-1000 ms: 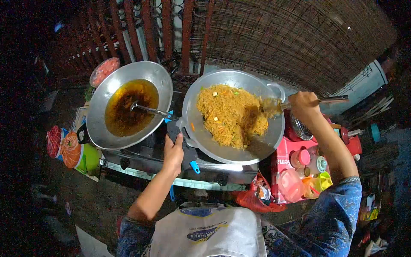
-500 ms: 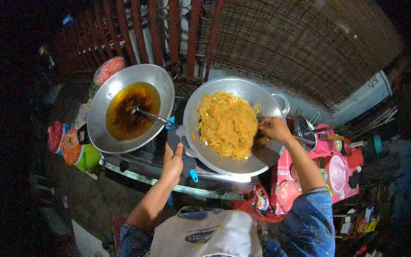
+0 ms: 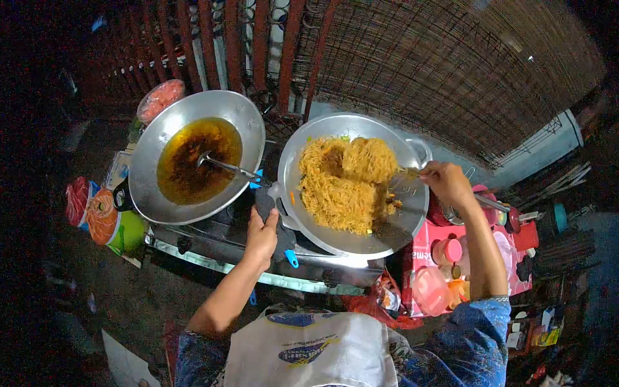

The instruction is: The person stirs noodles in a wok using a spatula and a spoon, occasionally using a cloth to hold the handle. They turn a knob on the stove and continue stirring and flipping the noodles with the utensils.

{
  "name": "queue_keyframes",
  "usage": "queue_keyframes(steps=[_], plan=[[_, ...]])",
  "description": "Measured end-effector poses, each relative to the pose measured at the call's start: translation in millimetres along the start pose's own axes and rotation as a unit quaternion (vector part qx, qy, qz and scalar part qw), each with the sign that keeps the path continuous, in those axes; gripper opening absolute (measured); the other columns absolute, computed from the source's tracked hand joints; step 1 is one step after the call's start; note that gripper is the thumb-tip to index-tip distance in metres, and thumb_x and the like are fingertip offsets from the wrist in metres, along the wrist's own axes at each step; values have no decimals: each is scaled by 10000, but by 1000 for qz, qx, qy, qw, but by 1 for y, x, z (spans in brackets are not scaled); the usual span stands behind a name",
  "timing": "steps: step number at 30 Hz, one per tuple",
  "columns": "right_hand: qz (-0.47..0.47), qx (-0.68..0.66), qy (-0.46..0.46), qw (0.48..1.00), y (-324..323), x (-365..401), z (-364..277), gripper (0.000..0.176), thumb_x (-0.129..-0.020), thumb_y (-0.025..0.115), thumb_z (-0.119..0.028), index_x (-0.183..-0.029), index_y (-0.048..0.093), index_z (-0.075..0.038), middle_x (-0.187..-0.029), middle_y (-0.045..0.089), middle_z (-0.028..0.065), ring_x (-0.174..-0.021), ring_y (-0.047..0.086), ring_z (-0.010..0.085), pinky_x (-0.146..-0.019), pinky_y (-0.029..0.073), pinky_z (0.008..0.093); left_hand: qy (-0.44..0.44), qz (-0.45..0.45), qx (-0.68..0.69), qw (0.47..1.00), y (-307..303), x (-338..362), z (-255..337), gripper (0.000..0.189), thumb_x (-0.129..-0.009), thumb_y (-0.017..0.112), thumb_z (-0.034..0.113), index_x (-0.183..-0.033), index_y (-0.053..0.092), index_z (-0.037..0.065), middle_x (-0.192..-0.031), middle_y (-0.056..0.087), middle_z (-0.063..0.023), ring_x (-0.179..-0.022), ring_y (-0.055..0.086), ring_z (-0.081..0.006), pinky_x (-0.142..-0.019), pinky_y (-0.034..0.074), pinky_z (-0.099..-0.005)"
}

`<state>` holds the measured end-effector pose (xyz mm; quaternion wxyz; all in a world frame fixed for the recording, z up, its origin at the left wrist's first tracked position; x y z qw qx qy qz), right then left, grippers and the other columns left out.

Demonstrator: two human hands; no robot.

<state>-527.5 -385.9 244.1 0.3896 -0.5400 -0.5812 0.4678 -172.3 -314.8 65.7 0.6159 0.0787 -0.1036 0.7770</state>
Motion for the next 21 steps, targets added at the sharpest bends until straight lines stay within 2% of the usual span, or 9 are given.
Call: queue_keyframes(steps=[1,2,4,5,7,13,16,20,21], plan=[[0,45,19,999,-17,8,-23,131,-770,618,-105,-887,643,-51,-693,630,96,-630,590,139,-566,456,298,-2,-1,0,1000,0,-1,-1,549,-877,491,251,-1279,287,-61,-1238,389,-246,-1162,339,-350,-977,279,-389],[-1,47,18,999,-19,10,-31,131,-770,618,-105,-887,643,-51,-693,630,96,-630,590,139,-566,456,298,-3,-1,2,1000,-1,0,0,549,-877,491,251,-1279,287,-61,-1238,389,-246,-1162,339,-350,-977,279,-389],[55,219,-5,974,-26,15,-44,128,-783,596,-189,-868,652,-112,-699,628,121,-649,621,255,-566,472,361,1,-23,4,1000,-1,3,8,542,-875,493,253,-1278,298,-52,-1229,401,-246,-1161,337,-356,-975,279,-390],[57,221,-6,974,-28,14,-49,128,-783,596,-189,-868,652,-112,-699,628,121,-649,621,255,-566,472,361,2,-22,6,1000,-1,2,11,542,-875,493,253,-1278,298,-52,-1229,401,-246,-1161,337,-356,-975,279,-390],[58,281,-22,958,-29,14,-61,133,-779,571,-241,-840,654,-157,-744,628,114,-692,606,318,-586,479,404,7,-21,-38,999,-3,3,13,533,-870,499,252,-1279,312,-32,-1217,416,-241,-1143,354,-355,-970,283,-391],[84,352,-101,927,-41,-1,-64,118,-758,556,-199,-825,649,-175,-773,613,93,-666,616,281,-578,487,395,16,7,-46,999,-4,3,14,477,-853,525,245,-1220,377,-21,-1154,457,-223,-1085,404,-348,-939,309,-399],[87,383,-106,914,-40,-20,-51,110,-758,550,-192,-804,647,-170,-762,610,94,-662,616,277,-567,487,383,22,36,-81,996,-6,7,17,453,-851,528,239,-1197,393,-21,-1119,470,-212,-1080,408,-342,-927,317,-402],[61,434,-125,890,-22,-65,-13,102,-749,547,-208,-737,629,-150,-713,609,102,-629,615,275,-529,481,381,7,51,-103,993,-8,10,19,441,-854,522,232,-1194,393,-18,-1113,467,-212,-1077,409,-342,-923,317,-407],[-24,459,-74,885,-15,-76,-11,151,-762,518,-220,-829,650,-189,-736,637,82,-664,637,253,-568,504,383,21,40,-90,995,-7,9,18,440,-857,517,234,-1195,389,-18,-1117,461,-218,-1076,408,-345,-924,314,-409]])
Point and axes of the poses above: each hand's wrist, its own x-axis away from the middle knuckle, its own y-axis out of the palm, z = x × y, the point moved 6 cm from there along -x, towards the middle knuckle
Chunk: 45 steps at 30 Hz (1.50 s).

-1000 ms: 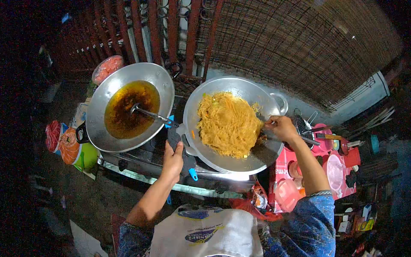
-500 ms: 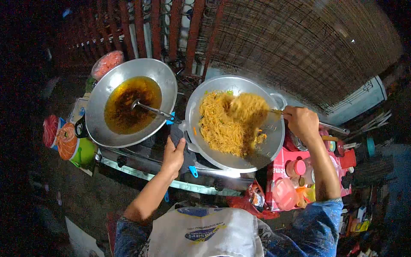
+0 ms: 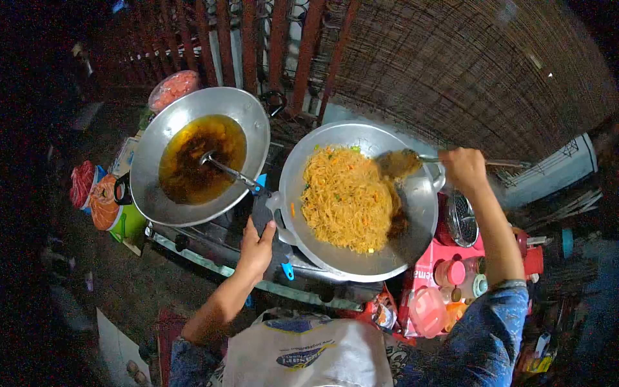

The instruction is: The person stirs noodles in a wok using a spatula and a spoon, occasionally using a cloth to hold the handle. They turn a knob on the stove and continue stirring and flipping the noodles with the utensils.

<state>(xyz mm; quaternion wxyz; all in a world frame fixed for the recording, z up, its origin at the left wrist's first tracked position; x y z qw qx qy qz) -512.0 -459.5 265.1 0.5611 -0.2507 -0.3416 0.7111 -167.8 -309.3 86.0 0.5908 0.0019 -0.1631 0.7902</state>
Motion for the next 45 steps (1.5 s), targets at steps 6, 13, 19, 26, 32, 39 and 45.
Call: queue_keyframes(steps=[6,13,19,26,32,39,45], plan=[[-6,-454,-126,882,88,-36,-102,128,-775,616,-163,-883,650,-104,-804,658,56,-709,608,160,-667,470,293,-10,13,-10,1000,1,4,7,440,-871,496,244,-1201,378,-21,-1141,440,-238,-1090,394,-364,-935,300,-419],[-75,-646,-135,747,80,-19,-66,96,-774,635,-78,-842,624,-12,-850,662,80,-763,601,126,-695,460,269,-16,5,11,1000,1,1,-2,420,-870,506,226,-1191,402,-23,-1133,474,-219,-1073,437,-350,-913,337,-398],[-38,-497,-92,862,19,16,-20,124,-743,657,-109,-833,638,-26,-792,654,105,-719,621,174,-662,467,297,-11,-17,91,996,8,-7,-12,430,-867,512,221,-1201,396,-23,-1138,475,-218,-1075,439,-346,-921,334,-390],[79,-310,48,946,-43,48,17,142,-739,619,-227,-835,670,-136,-742,636,119,-693,623,275,-613,483,366,6,-22,69,997,9,-9,-17,548,-868,506,247,-1260,309,-82,-1213,415,-270,-1140,376,-372,-977,284,-395],[148,-190,-17,970,-53,46,-2,123,-739,604,-199,-827,661,-137,-772,645,74,-676,619,271,-585,484,359,1,-22,29,999,7,-9,-15,529,-868,502,254,-1245,326,-73,-1191,428,-262,-1125,386,-372,-967,290,-404],[122,-117,7,986,-40,28,1,97,-732,576,-193,-776,652,-151,-700,629,87,-626,611,286,-555,477,381,9,-37,25,999,3,-5,-3,515,-864,508,267,-1228,342,-57,-1155,431,-262,-1090,402,-377,-941,306,-421],[21,-149,-37,988,46,-39,-36,151,-774,558,-294,-821,635,-173,-737,632,110,-684,618,296,-582,492,413,-6,-8,-21,1000,4,-3,-7,502,-864,505,264,-1216,352,-60,-1149,427,-268,-1078,407,-383,-935,309,-431]])
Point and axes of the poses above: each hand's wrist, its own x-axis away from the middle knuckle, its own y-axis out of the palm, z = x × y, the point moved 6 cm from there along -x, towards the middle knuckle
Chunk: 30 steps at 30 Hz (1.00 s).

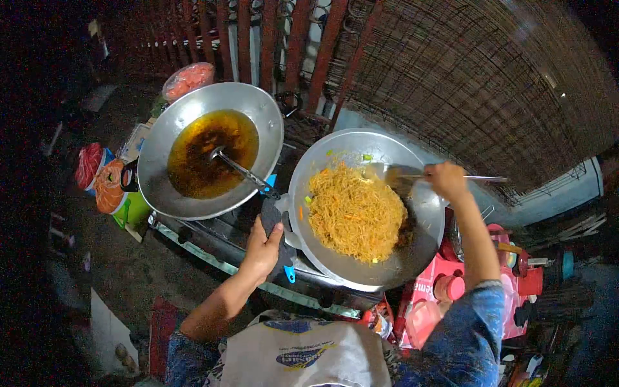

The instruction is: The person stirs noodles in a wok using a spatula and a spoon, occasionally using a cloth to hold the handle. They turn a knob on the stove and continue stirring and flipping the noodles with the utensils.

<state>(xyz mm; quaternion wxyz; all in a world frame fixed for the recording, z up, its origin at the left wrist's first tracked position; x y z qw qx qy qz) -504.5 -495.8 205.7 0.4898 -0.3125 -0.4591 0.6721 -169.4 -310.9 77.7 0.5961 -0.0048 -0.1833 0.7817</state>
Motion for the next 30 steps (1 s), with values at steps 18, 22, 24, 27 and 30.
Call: queue_keyframes(steps=[18,22,24,27,30], plan=[[91,-53,-3,994,-108,66,1,136,-775,540,-253,-809,639,-164,-750,631,114,-663,609,312,-570,480,409,3,21,66,998,3,-5,-9,466,-868,511,251,-1230,370,-6,-1145,455,-232,-1076,424,-354,-923,330,-396],[31,71,-12,997,-101,63,13,116,-760,549,-224,-781,641,-158,-716,627,110,-654,613,303,-567,482,409,2,-5,55,998,-1,0,3,492,-871,505,274,-1228,358,-32,-1156,442,-243,-1090,412,-361,-933,323,-396],[-4,108,-14,994,-79,58,19,101,-750,555,-185,-769,648,-150,-723,631,99,-661,613,300,-580,481,411,-13,-26,23,999,-2,1,6,509,-876,492,278,-1235,336,-48,-1176,420,-262,-1113,394,-374,-949,309,-398],[-82,51,-68,993,-10,48,6,113,-748,566,-201,-810,644,-148,-752,631,124,-708,622,282,-626,490,395,16,5,-1,1000,-2,4,12,509,-879,482,272,-1233,324,-58,-1176,411,-273,-1105,395,-385,-950,304,-409],[-139,-236,-72,959,60,36,-27,157,-763,600,-218,-877,653,-125,-803,642,130,-769,621,264,-678,482,359,36,74,-83,993,1,6,9,498,-880,478,268,-1216,327,-67,-1163,416,-274,-1101,394,-389,-948,300,-418]])
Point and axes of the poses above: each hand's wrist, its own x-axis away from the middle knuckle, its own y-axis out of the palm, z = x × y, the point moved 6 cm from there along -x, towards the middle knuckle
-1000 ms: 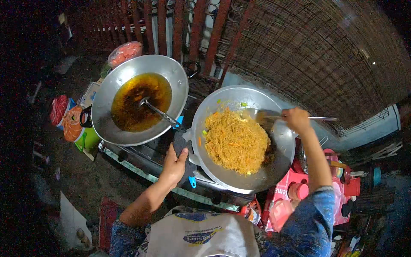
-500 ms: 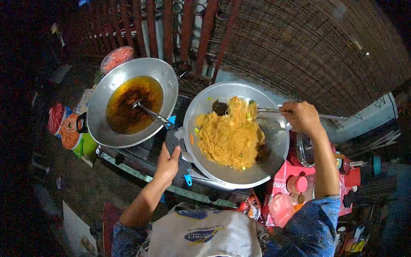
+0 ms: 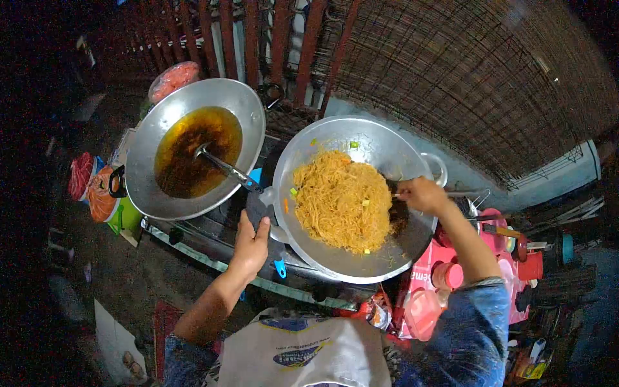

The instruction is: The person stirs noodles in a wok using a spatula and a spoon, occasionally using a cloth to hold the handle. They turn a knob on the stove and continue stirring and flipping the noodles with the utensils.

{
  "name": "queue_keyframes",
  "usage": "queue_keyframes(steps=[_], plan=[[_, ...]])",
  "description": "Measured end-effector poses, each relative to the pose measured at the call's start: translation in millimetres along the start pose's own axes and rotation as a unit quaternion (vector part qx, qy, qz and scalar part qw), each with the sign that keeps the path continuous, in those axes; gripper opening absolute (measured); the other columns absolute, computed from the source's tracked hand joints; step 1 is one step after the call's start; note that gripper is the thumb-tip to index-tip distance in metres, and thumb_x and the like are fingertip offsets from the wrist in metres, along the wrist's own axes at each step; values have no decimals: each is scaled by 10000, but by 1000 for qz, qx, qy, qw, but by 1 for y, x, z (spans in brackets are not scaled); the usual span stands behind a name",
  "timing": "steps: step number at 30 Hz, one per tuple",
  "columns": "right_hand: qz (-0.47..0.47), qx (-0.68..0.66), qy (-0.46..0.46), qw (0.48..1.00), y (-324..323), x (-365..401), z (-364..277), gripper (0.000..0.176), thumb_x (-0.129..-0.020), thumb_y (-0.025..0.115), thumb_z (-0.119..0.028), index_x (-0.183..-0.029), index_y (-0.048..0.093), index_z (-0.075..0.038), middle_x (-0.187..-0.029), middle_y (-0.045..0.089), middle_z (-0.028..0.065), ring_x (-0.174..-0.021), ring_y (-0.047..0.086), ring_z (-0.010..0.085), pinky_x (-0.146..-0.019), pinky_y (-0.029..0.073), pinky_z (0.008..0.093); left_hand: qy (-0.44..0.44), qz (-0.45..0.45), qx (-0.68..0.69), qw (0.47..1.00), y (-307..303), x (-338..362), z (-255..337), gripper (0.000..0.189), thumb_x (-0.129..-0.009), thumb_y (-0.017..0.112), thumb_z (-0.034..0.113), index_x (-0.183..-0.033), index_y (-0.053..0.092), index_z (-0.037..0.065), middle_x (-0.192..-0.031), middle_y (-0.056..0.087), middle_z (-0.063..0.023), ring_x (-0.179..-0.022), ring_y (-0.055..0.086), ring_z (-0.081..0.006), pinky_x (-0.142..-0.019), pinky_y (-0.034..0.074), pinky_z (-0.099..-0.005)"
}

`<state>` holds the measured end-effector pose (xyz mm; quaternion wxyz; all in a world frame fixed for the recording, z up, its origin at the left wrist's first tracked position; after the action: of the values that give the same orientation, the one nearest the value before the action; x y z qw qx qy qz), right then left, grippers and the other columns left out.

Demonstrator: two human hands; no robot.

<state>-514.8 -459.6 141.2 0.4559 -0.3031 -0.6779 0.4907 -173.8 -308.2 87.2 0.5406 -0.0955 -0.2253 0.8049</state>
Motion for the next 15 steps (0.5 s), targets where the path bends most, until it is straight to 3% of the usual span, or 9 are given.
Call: queue_keyframes(steps=[1,3,4,7,12,15], plan=[[-1,-1,-1,1000,10,-6,2,157,-763,600,-218,-877,653,-125,-803,642,130,-769,621,264,-678,482,359,-1,0,-1,1000,-1,-1,0,498,-880,478,268,-1216,327,-67,-1163,416,-274,-1101,394,-389,-948,300,-418],[4,-165,-30,986,23,-10,3,154,-768,607,-196,-863,647,-81,-833,652,101,-770,616,236,-671,470,336,-11,-52,71,996,-1,-2,3,517,-879,483,269,-1219,317,-84,-1177,406,-284,-1108,387,-392,-957,291,-418],[4,-165,-27,986,22,-10,9,154,-768,607,-196,-863,647,-81,-833,652,101,-770,616,236,-671,470,336,-10,-54,71,996,-3,-2,8,517,-879,483,269,-1219,317,-84,-1177,406,-284,-1108,387,-392,-957,291,-418],[5,-292,-59,954,5,1,12,111,-769,625,-98,-827,636,-4,-768,642,47,-680,568,115,-659,455,272,-34,-77,69,994,-3,-2,9,541,-879,485,264,-1237,295,-95,-1199,392,-287,-1123,376,-391,-966,282,-415],[26,-349,-7,937,-28,27,22,83,-773,626,-89,-813,641,-18,-709,619,30,-638,526,74,-601,437,244,-40,-77,46,995,-8,0,15,597,-879,488,270,-1279,248,-103,-1245,368,-288,-1170,342,-378,-991,264,-399],[100,-225,19,969,-65,43,19,125,-751,649,-119,-828,643,-21,-680,631,51,-615,563,114,-577,453,283,-71,-86,66,992,-2,-3,3,610,-880,486,274,-1288,237,-106,-1261,360,-285,-1186,331,-369,-1000,258,-389]])
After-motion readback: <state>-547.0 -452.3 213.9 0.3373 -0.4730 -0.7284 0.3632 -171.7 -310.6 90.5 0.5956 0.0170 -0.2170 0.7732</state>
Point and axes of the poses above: each hand's wrist, its own x-axis away from the middle knuckle, its own y-axis out of the palm, z = x × y, the point moved 6 cm from there along -x, towards the middle knuckle
